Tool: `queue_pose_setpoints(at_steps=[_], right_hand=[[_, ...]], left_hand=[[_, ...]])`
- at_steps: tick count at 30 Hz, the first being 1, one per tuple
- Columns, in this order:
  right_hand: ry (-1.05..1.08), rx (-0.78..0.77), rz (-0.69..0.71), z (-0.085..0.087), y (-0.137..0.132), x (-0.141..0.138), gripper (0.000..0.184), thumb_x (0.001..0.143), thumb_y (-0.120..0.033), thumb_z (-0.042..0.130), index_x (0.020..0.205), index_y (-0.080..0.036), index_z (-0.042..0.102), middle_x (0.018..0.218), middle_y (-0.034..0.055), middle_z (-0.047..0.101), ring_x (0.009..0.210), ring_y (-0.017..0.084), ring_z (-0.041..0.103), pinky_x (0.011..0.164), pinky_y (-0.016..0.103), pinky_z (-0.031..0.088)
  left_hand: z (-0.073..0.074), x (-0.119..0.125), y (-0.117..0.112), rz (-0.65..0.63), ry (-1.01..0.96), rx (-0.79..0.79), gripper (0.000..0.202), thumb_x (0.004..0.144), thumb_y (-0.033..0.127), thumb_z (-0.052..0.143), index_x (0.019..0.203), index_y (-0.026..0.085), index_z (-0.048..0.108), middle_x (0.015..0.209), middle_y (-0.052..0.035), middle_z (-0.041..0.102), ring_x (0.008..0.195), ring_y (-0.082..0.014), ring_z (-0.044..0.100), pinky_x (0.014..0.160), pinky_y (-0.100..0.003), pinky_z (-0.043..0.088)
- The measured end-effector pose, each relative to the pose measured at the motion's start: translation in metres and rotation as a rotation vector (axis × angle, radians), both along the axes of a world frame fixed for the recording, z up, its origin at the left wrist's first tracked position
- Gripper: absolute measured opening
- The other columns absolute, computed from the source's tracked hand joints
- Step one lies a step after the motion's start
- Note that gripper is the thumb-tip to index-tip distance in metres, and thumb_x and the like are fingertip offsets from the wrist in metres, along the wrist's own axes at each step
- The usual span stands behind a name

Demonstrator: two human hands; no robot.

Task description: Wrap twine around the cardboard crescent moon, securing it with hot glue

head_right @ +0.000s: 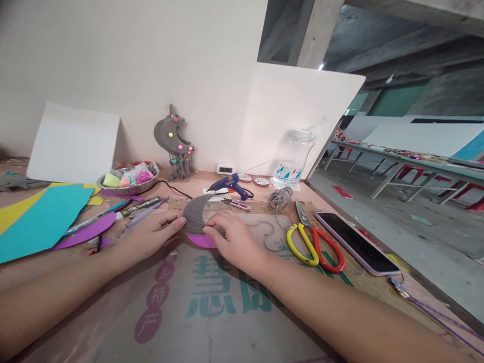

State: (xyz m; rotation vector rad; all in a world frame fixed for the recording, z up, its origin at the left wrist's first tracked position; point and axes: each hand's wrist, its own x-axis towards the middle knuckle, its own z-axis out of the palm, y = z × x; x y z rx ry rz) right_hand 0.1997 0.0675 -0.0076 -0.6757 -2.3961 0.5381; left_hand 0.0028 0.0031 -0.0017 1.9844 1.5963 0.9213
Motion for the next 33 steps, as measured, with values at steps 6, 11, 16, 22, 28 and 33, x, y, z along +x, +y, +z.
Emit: queue_pose_setpoints(at_steps=[6,11,16,22,28,33], right_hand=[[0.013,-0.011,0.017,0.001,-0.001,0.001,0.023,0.09,-0.031,0.044,0.076,-0.018,0.056,0.08,0.0033,0.061,0.082,0.016,0.053,0.078,0.03,0.04],[0.024,-0.012,-0.013,0.002,-0.002,0.001,0.013,0.085,-0.028,0.053,0.077,-0.018,0.057,0.079,0.0019,0.061,0.082,0.016,0.054,0.078,0.03,0.04],[0.018,-0.013,-0.023,0.004,-0.004,0.001,0.013,0.086,-0.025,0.051,0.076,-0.018,0.057,0.078,0.0021,0.061,0.082,0.016,0.054,0.078,0.031,0.04],[0.006,-0.023,-0.027,0.001,-0.002,0.0,0.011,0.083,-0.028,0.057,0.076,-0.018,0.057,0.08,0.0016,0.061,0.082,0.016,0.053,0.076,0.029,0.04],[0.022,-0.015,-0.025,-0.001,-0.001,0.0,0.009,0.083,-0.023,0.056,0.075,-0.018,0.057,0.078,0.0012,0.061,0.08,0.015,0.053,0.074,0.028,0.04],[0.044,-0.003,-0.047,-0.004,-0.001,0.001,0.007,0.081,-0.022,0.057,0.076,-0.018,0.058,0.08,0.0014,0.061,0.081,0.015,0.053,0.074,0.028,0.04]], left_hand=[[0.0,0.001,0.0,0.039,0.033,-0.017,0.035,0.089,0.041,0.032,0.072,0.017,0.05,0.072,0.0004,0.055,0.071,-0.0152,0.05,0.064,-0.025,0.037],[0.0,0.001,0.0,0.045,0.05,-0.007,0.036,0.089,0.042,0.032,0.071,0.018,0.05,0.071,0.0001,0.055,0.071,-0.0156,0.05,0.062,-0.025,0.037],[0.001,0.0,0.001,-0.053,-0.012,-0.009,0.037,0.088,0.044,0.034,0.083,0.016,0.059,0.08,-0.002,0.063,0.078,-0.0172,0.055,0.068,-0.025,0.042],[0.005,0.004,-0.001,-0.039,-0.044,0.007,0.032,0.088,0.037,0.038,0.087,0.017,0.062,0.087,-0.0024,0.067,0.082,-0.0176,0.057,0.071,-0.025,0.043],[0.011,0.007,-0.003,-0.001,0.005,0.009,0.034,0.087,0.038,0.038,0.077,0.016,0.061,0.076,-0.0022,0.065,0.074,-0.0166,0.057,0.065,-0.024,0.043],[0.012,0.008,-0.004,-0.052,-0.077,0.002,0.032,0.086,0.04,0.042,0.09,0.018,0.065,0.09,-0.0034,0.069,0.086,-0.0193,0.059,0.075,-0.026,0.045]])
